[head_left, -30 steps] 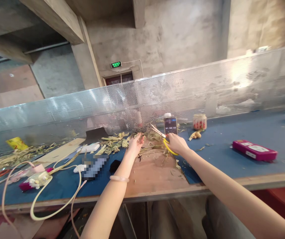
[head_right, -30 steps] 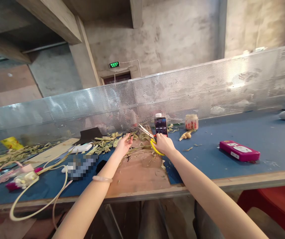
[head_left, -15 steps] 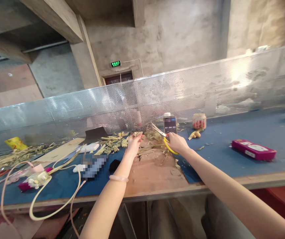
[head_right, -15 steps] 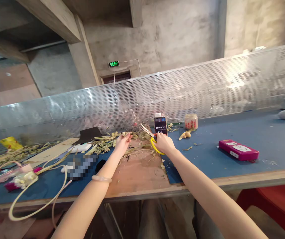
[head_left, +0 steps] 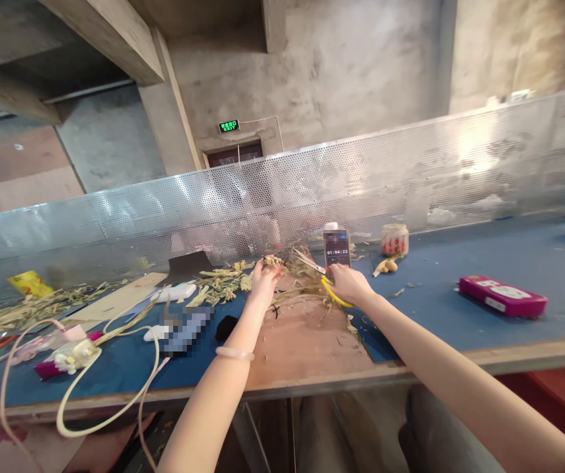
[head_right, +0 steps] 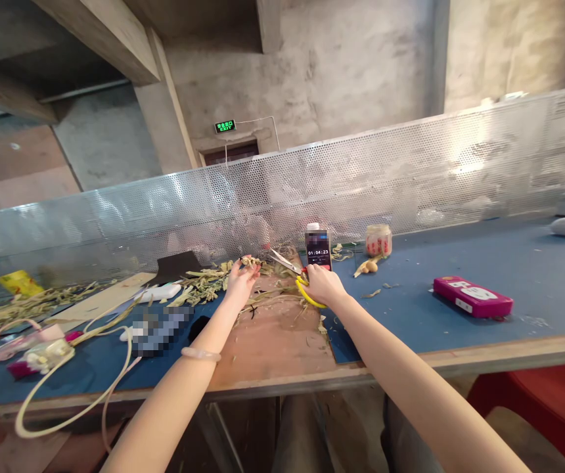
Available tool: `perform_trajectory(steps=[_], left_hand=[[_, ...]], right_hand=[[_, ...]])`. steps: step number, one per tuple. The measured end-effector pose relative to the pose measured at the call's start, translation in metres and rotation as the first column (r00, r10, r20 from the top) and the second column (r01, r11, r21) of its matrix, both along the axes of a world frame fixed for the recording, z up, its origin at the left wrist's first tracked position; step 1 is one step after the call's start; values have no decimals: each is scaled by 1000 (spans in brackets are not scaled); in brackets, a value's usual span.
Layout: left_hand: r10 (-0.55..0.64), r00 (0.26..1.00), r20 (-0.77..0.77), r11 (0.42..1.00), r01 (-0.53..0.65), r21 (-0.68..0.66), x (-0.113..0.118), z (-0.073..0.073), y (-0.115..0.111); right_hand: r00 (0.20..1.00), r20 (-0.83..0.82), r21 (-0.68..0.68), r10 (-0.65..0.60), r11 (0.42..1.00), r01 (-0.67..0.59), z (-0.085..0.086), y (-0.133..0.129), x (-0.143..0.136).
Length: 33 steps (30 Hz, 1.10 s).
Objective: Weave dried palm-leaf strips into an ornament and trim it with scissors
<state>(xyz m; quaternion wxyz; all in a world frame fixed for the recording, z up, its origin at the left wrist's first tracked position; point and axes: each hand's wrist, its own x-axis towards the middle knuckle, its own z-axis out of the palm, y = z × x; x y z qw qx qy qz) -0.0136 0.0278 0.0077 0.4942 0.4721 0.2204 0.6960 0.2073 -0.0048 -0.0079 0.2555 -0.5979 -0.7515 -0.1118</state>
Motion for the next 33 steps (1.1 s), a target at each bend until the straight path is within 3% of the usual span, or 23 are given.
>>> perform_trajectory(steps=[9, 33], left_hand=[[-2, 998, 64, 1000, 0, 28, 0, 1, 1], [-3, 997, 76, 998, -1, 60, -1, 0, 2]], right_hand=[[997, 73, -60, 26, 998, -22, 3, -7, -4], [989, 135, -8, 63, 998, -63, 0, -4, -4]])
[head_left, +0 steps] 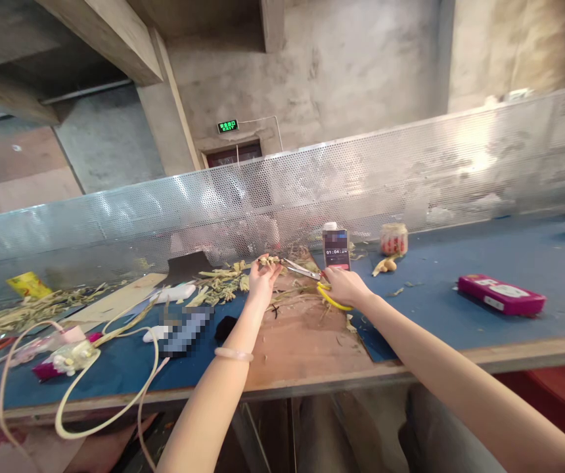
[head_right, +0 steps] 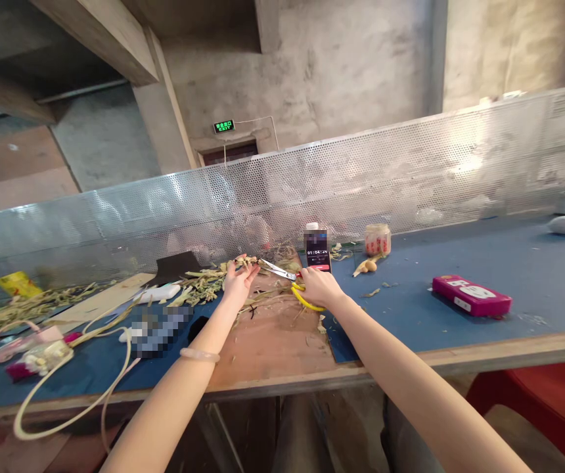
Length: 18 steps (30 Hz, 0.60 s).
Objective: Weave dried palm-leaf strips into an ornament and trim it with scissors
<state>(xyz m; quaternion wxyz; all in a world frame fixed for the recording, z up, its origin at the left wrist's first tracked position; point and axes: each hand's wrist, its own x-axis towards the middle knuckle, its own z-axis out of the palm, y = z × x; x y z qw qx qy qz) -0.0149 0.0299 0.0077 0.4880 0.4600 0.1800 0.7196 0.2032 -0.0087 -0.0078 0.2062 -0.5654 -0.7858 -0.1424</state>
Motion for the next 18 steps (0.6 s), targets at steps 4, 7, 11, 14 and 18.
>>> perform_trajectory(steps=[4, 7, 11, 14, 18], left_hand=[[-18, 1000, -5, 1000, 18, 17, 1, 0, 0], [-41, 999, -10, 999, 41, 26, 1, -1, 0], [-24, 1000, 1, 999, 24, 23, 1, -1, 1], [-17, 1000, 2, 1000, 16, 21, 1, -1, 0], [-23, 1000, -9, 999, 23, 22, 1, -1, 0]], right_hand=[[1000, 7, 23, 5, 1000, -5, -1, 1, 0], [1000, 11, 25, 0, 1000, -1, -1, 1, 0], [1000, -2, 48, 7, 999, -7, -2, 2, 0], [1000, -15, 51, 5, 999, -4, -3, 2, -1], [1000, -16, 51, 4, 999, -4, -2, 2, -1]])
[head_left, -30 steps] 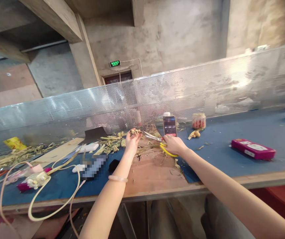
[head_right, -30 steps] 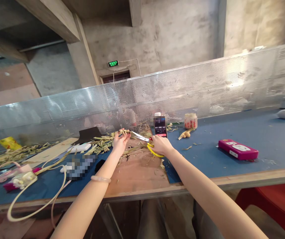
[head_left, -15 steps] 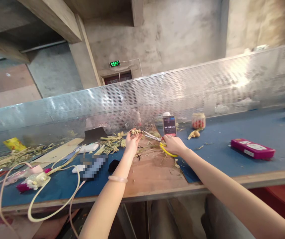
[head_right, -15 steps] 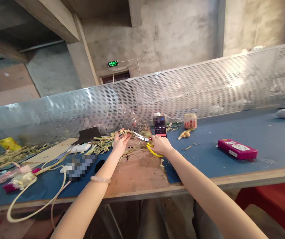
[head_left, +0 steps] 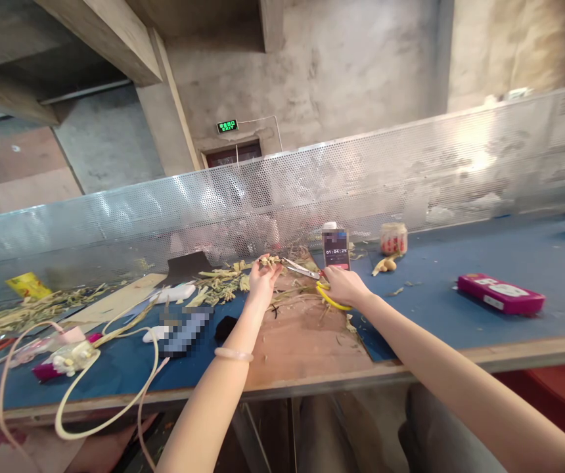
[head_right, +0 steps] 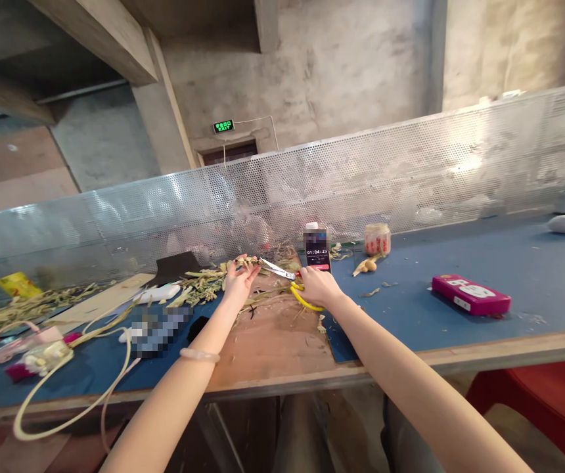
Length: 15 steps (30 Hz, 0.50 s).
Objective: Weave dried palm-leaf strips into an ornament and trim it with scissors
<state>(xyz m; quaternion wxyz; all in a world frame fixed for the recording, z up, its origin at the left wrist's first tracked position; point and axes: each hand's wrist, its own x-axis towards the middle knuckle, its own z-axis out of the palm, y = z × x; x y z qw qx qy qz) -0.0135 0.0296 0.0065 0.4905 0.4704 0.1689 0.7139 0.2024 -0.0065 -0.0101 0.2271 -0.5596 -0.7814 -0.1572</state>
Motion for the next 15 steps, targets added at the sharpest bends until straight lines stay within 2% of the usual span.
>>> perform_trajectory(steps=[9, 15], left_hand=[[-44, 999, -25, 999, 45, 32, 1, 0, -1], [-58, 998, -12, 998, 58, 40, 1, 0, -1]], right_hand=[[1000, -15, -49, -7, 999, 6, 2, -3, -1], [1000, -9, -35, -9, 999, 8, 0, 1, -2]])
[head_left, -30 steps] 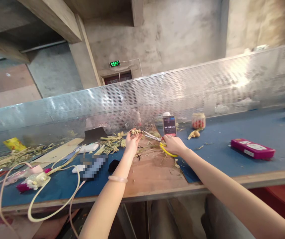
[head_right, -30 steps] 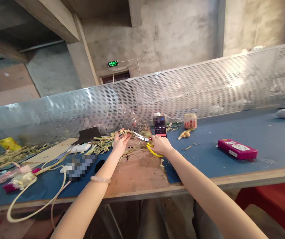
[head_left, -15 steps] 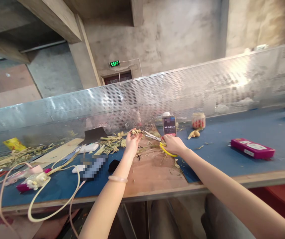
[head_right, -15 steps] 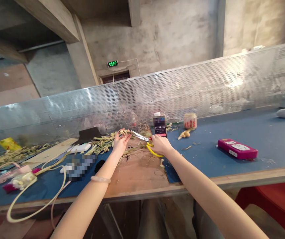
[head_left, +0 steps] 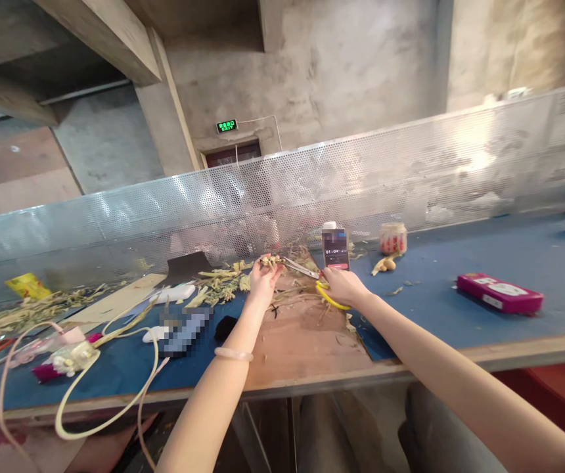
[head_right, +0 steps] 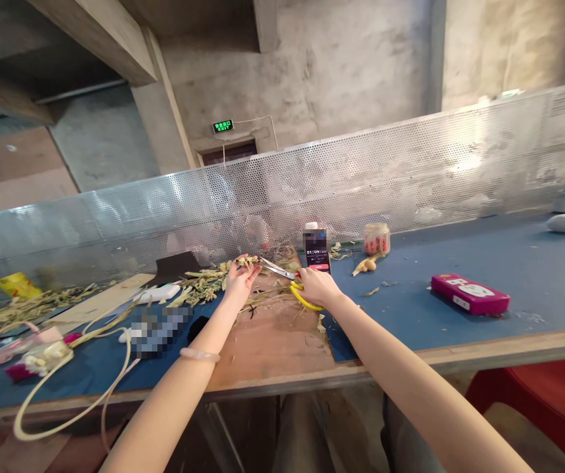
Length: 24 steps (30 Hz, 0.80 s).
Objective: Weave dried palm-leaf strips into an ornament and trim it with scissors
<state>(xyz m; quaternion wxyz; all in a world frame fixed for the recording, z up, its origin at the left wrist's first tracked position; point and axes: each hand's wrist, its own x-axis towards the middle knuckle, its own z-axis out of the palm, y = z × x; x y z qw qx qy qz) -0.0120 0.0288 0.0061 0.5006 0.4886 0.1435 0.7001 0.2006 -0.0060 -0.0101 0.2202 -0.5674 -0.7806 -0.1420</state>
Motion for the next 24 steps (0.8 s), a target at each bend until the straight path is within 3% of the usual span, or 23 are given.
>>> perform_trajectory(steps=[24], left_hand=[[-27, 999, -28, 999, 26, -31, -2, -3, 3]], right_hand=[[1000, -5, -77, -24, 997, 23, 3, -3, -2]])
